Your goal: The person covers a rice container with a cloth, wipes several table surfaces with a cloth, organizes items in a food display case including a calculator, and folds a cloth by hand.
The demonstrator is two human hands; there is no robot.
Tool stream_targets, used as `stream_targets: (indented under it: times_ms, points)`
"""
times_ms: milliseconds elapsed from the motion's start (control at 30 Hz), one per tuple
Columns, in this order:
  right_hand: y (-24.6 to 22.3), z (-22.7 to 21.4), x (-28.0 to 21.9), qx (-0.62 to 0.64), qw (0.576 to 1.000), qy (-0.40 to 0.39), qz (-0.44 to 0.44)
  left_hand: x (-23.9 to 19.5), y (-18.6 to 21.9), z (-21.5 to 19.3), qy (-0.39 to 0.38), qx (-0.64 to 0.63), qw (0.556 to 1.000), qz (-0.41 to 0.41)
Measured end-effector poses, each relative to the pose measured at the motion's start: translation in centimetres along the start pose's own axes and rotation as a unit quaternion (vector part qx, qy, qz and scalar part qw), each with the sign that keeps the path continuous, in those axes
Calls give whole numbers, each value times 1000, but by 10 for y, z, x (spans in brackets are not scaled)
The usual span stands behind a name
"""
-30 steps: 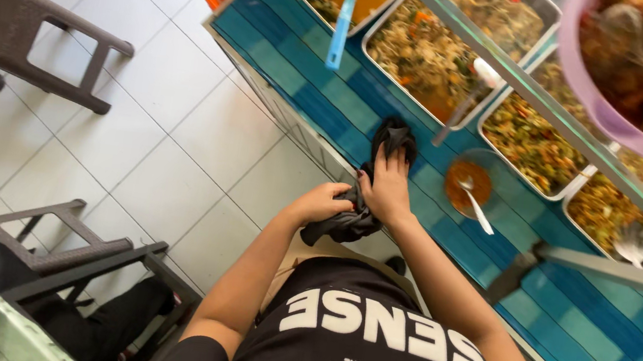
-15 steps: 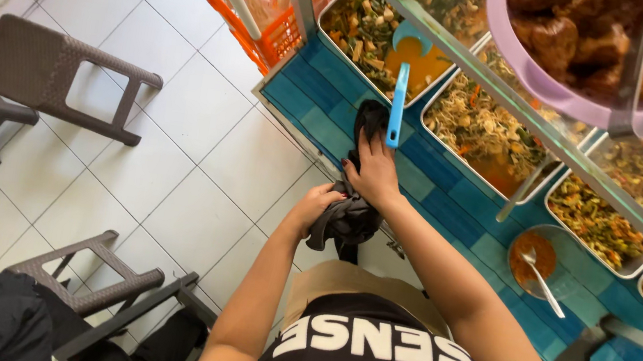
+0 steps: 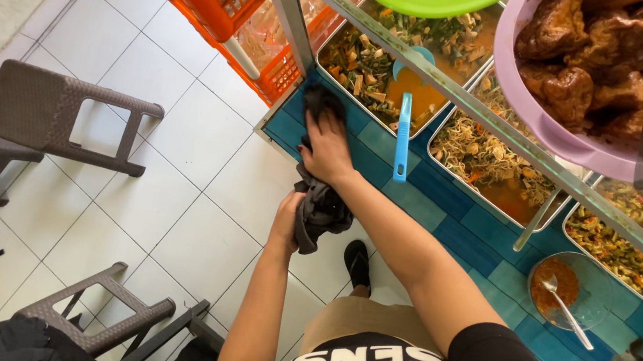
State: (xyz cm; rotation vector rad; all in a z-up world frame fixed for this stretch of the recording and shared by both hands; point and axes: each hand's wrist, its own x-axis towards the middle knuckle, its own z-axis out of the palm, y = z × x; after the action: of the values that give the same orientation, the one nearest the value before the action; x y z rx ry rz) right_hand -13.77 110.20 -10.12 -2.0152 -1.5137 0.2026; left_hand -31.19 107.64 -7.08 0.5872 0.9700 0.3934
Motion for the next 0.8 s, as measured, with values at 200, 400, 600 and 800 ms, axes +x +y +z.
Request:
stream_targets:
  times_ms: [200,400,600,800]
  points:
    - [5,-10,-14,131,970,-106,-173,-11,-37,-2,1,15,1000,12]
    - [0,-70,-111,84,981,-113,-134,-58,-69,0,-85,93,991,-46]
    - [-1,-101,-148,-62,994,-33,-85,-75,-91,38,-81,127,986,-74]
    - [15,-117,-185,-97,995,-33,0,-87,-116,59,-86,132,981,-110]
